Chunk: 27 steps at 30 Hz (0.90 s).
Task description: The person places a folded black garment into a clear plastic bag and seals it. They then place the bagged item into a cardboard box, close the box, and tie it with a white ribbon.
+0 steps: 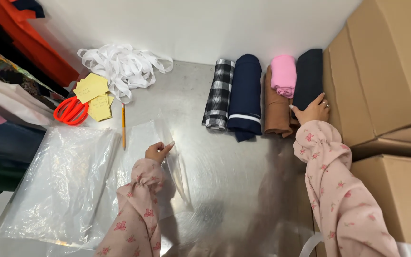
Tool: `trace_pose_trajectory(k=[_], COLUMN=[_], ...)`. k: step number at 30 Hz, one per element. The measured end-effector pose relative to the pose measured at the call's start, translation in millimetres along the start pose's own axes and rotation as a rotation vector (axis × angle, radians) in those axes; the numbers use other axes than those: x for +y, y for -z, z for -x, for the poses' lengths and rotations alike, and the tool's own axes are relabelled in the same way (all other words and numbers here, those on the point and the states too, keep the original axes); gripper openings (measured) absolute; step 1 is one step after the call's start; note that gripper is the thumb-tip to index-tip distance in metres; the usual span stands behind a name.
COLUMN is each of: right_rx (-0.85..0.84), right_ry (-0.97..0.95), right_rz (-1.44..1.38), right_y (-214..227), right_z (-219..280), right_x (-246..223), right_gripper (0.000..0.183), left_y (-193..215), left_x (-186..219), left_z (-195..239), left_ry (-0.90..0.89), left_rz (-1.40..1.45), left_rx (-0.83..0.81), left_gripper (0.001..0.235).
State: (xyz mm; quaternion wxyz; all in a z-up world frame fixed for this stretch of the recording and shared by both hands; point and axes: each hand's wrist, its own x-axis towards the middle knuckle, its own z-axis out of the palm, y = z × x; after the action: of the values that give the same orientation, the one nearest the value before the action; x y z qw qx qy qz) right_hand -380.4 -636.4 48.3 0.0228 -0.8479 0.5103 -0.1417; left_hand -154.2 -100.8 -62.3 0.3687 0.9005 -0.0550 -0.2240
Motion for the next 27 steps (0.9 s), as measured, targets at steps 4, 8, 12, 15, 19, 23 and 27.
trace_pose_trajectory(k=[4, 8, 12, 15, 19, 23, 27], right_rx=[-0.041, 0.024, 0.214, 0.299, 0.255, -0.032, -0.633], right_ry=[-0.103, -0.166, -0.137, -0.1, -0.071, -0.054, -0.269], right_rz=[-0.024, -0.052, -0.099, -0.226, -0.442, -1.173, -1.556], right_y=[-7.6, -31.4, -15.8, 14.7, 49.5, 69.6, 65.1], right_z=[-28.2, -38.0, -13.8, 29.2, 112.5, 216.0, 278.9], right_x=[-12.1, -2.4, -0.6, -7.4, -13.9, -34.1, -38.0], right_gripper=[0.127, 0.112, 0.096, 0.094, 0.093, 0.08, 0.064], left_y=[-3.4, -1.6, -1.4, -3.8, -20.7, -57.2, -90.6], left_x=[0.2, 4.5, 2.8, -0.5, -7.1, -25.5, -37.6], left_z=[0.7, 15.6, 20.3, 21.4, 25.7, 15.4, 13.3], left_ry=[0.034, 0.046, 0.011, -0.01, -0.037, -0.026, -0.002], left_rz=[-0.021, 0.092, 0.119, 0.088, 0.071, 0.084, 0.11], left_rx=[0.017, 0.018, 0.003, -0.007, -0.018, -0.099, -0.153], left_gripper=[0.054, 0.051, 0.049, 0.048, 0.05, 0.041, 0.039])
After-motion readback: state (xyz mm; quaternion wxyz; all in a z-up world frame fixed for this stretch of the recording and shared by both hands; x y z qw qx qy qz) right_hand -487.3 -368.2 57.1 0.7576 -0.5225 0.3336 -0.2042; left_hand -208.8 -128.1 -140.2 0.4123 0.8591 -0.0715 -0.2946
